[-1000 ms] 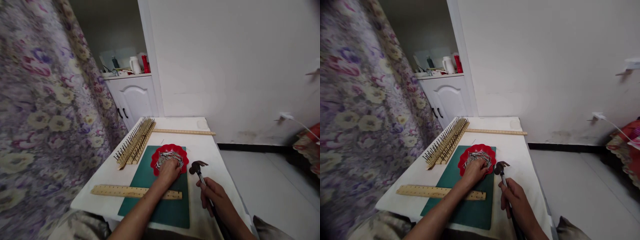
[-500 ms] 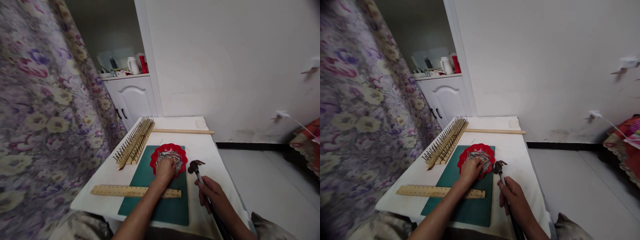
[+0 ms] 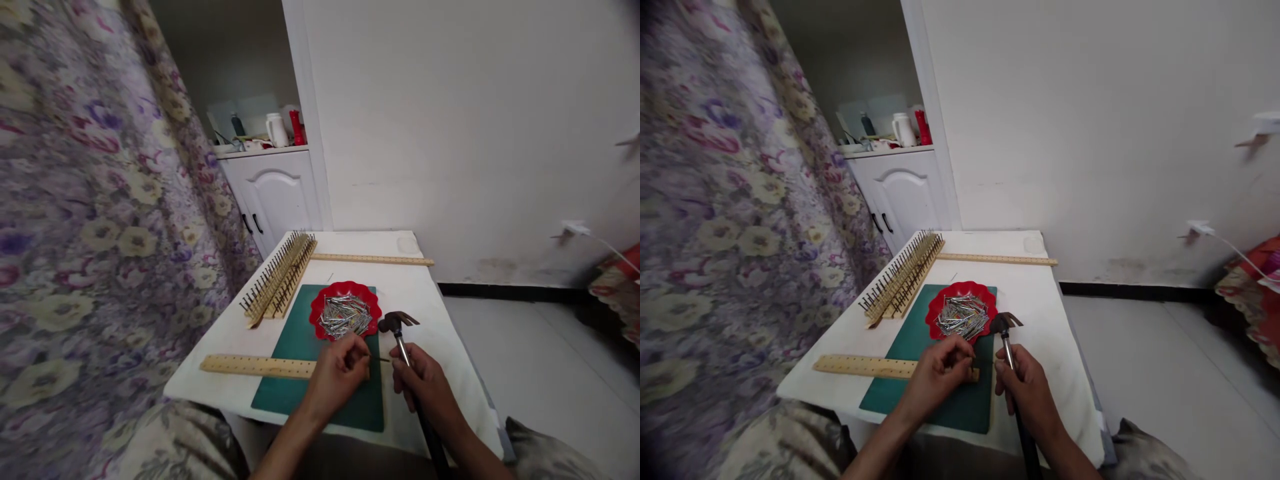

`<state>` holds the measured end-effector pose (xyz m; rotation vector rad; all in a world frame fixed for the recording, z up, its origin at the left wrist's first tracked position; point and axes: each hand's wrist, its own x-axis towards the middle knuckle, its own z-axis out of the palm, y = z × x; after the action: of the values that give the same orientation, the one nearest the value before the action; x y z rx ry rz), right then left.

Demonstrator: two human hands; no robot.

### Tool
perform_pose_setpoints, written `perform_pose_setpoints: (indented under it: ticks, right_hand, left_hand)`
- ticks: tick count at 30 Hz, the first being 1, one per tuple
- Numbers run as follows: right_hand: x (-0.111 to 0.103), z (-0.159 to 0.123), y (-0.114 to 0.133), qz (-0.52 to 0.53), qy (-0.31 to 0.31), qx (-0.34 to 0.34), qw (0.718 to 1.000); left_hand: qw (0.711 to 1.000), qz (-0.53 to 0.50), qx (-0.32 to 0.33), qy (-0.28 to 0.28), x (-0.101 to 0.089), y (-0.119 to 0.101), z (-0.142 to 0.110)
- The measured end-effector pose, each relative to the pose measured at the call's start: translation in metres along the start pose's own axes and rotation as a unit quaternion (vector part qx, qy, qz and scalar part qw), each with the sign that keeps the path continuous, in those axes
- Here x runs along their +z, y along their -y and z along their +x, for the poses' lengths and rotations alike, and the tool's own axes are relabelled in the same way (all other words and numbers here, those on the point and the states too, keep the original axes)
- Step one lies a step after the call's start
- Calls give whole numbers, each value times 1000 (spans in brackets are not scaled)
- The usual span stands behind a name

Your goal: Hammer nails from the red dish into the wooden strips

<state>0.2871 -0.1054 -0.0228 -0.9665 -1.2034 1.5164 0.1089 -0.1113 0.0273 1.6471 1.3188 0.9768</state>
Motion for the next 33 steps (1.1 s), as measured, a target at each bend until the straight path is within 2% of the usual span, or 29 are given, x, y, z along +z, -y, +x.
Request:
perform_pose_setpoints:
  ticks: [4,7,11,16,20,23,25,33]
  right_hand:
    - [3,-2,-5,30,15,-2,999]
    - [3,-4,-4,44,25,6,999]
    - [5,-8,2,59,30,4,998]
    - [14,-11,-1,53,37,-7,998]
    - [17,-12,-7,46,44,-5,998]
    - [14,-13,-8,37,38,-7,999]
    - [11,-13,-7,29,29,-10,999]
    - [9,-11,-7,5,17,-11,1000]
  left_hand:
    - [1000,-9,19,12,14,-4,-5]
    - [996,-94,-7,-1,20,-2,-4]
    - [960,-270,-65,-40,31,5,-5]
    - [941,-325,-71,-60,40,17,-11]
    - [958,-272,-45,-77,26,27,-15]
    - [980,-160,-9,-121,11,35,-18]
    - [988,-81,14,-130,6,41,-19]
    - [991,51,57,-106,17,55,-18]
